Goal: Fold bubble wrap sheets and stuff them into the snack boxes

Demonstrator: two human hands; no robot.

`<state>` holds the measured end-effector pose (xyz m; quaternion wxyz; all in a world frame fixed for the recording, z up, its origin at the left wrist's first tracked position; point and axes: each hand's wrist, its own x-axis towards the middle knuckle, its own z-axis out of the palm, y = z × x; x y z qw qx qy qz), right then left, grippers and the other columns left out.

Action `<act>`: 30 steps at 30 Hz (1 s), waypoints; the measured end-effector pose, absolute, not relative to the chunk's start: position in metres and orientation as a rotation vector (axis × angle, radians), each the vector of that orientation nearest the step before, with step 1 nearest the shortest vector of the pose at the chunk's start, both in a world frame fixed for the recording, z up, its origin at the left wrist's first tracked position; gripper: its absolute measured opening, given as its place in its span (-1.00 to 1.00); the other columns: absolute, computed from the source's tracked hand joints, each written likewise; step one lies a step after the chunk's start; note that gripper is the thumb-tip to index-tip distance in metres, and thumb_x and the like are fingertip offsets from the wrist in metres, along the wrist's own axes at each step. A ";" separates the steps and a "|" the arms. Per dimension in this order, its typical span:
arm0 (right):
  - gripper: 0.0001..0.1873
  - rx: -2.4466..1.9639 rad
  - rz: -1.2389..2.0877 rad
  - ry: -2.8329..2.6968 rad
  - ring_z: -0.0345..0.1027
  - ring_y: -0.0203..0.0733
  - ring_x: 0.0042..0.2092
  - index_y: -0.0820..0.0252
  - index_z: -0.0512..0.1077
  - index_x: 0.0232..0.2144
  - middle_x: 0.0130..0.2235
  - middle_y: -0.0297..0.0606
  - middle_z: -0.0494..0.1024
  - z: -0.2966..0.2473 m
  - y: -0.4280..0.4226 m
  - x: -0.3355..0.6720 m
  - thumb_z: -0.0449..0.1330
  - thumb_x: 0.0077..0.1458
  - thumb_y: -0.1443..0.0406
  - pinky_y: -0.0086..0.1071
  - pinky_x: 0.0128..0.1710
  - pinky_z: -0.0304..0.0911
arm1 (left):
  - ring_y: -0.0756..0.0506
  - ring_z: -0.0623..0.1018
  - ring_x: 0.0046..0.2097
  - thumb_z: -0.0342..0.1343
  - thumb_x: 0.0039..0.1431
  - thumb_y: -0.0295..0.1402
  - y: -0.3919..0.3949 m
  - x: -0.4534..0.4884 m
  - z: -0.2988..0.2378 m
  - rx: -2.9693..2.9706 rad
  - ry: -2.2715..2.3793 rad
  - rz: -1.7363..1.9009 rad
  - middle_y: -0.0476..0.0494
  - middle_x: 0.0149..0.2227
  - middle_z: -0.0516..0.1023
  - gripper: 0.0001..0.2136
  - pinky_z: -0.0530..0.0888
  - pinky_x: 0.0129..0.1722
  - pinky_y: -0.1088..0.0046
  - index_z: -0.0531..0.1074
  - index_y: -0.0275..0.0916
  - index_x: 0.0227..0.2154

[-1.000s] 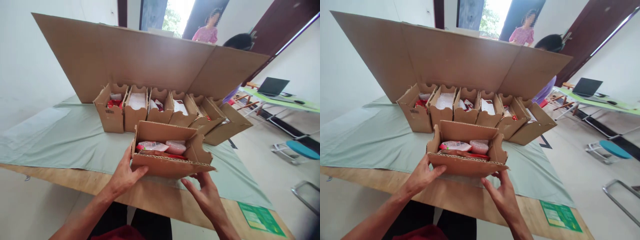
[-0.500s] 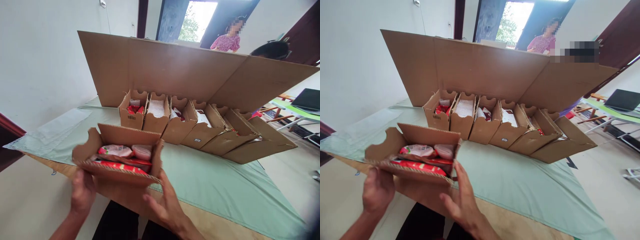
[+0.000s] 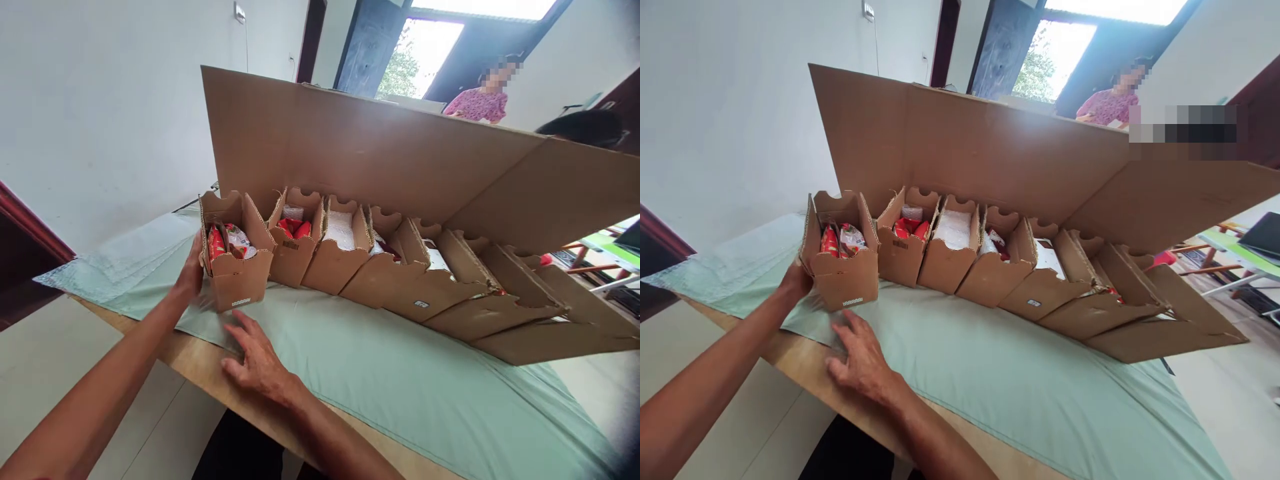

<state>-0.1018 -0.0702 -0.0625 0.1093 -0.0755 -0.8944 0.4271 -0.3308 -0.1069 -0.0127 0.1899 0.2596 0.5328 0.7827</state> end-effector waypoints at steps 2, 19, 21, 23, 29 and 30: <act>-0.34 -0.314 1.274 -2.473 0.13 0.12 0.41 0.23 0.38 0.25 0.43 0.07 0.18 -0.075 -0.062 -0.097 0.27 0.08 0.32 0.05 0.35 0.19 | -0.35 0.36 0.36 0.23 0.11 0.19 -0.136 -0.310 -0.037 0.782 1.540 2.129 -0.22 0.26 0.48 -0.29 0.38 0.32 0.11 0.41 -0.17 0.20; -0.12 -0.435 1.314 -2.388 -0.01 0.11 0.47 0.21 0.20 0.39 0.49 0.09 0.00 -0.077 -0.016 -0.144 0.32 0.03 0.28 0.05 0.43 0.02 | -0.29 0.52 0.09 0.24 -0.21 -0.24 -0.111 -0.358 -0.038 0.989 1.914 1.802 -0.23 0.00 0.58 -0.42 0.42 0.15 0.13 0.40 -0.26 -0.03; -0.25 -0.455 1.282 -2.360 0.09 0.11 0.43 0.18 0.31 0.31 0.47 0.06 0.06 -0.082 -0.015 -0.142 0.27 0.06 0.33 0.04 0.39 0.10 | -0.26 0.52 0.06 0.19 -0.17 -0.24 -0.096 -0.357 -0.044 0.995 1.933 1.805 -0.21 -0.02 0.58 -0.44 0.42 0.13 0.17 0.39 -0.26 -0.02; -0.38 -0.470 1.250 -2.323 0.18 0.08 0.39 0.11 0.41 0.22 0.44 -0.01 0.17 -0.088 -0.016 -0.137 0.24 0.07 0.36 0.03 0.37 0.15 | -0.23 0.51 0.02 0.16 -0.14 -0.26 -0.086 -0.352 -0.053 0.989 1.968 1.815 -0.18 -0.05 0.57 -0.49 0.42 0.08 0.23 0.39 -0.26 -0.03; -0.49 -0.548 1.291 -2.229 0.27 0.04 0.34 0.10 0.49 0.10 0.40 -0.05 0.23 -0.093 -0.018 -0.130 0.21 0.08 0.38 -0.02 0.31 0.25 | -0.17 0.48 -0.09 0.06 -0.12 -0.32 -0.083 -0.345 -0.069 0.979 2.091 1.802 -0.12 -0.14 0.53 -0.55 0.41 -0.03 0.32 0.39 -0.24 -0.08; -0.50 -0.551 1.304 -2.227 0.25 0.05 0.35 0.12 0.48 0.11 0.40 -0.03 0.22 -0.093 -0.018 -0.130 0.20 0.08 0.38 -0.02 0.31 0.26 | -0.16 0.48 -0.10 0.05 -0.12 -0.31 -0.084 -0.345 -0.069 0.980 2.115 1.793 -0.12 -0.15 0.53 -0.55 0.41 -0.04 0.32 0.39 -0.25 -0.07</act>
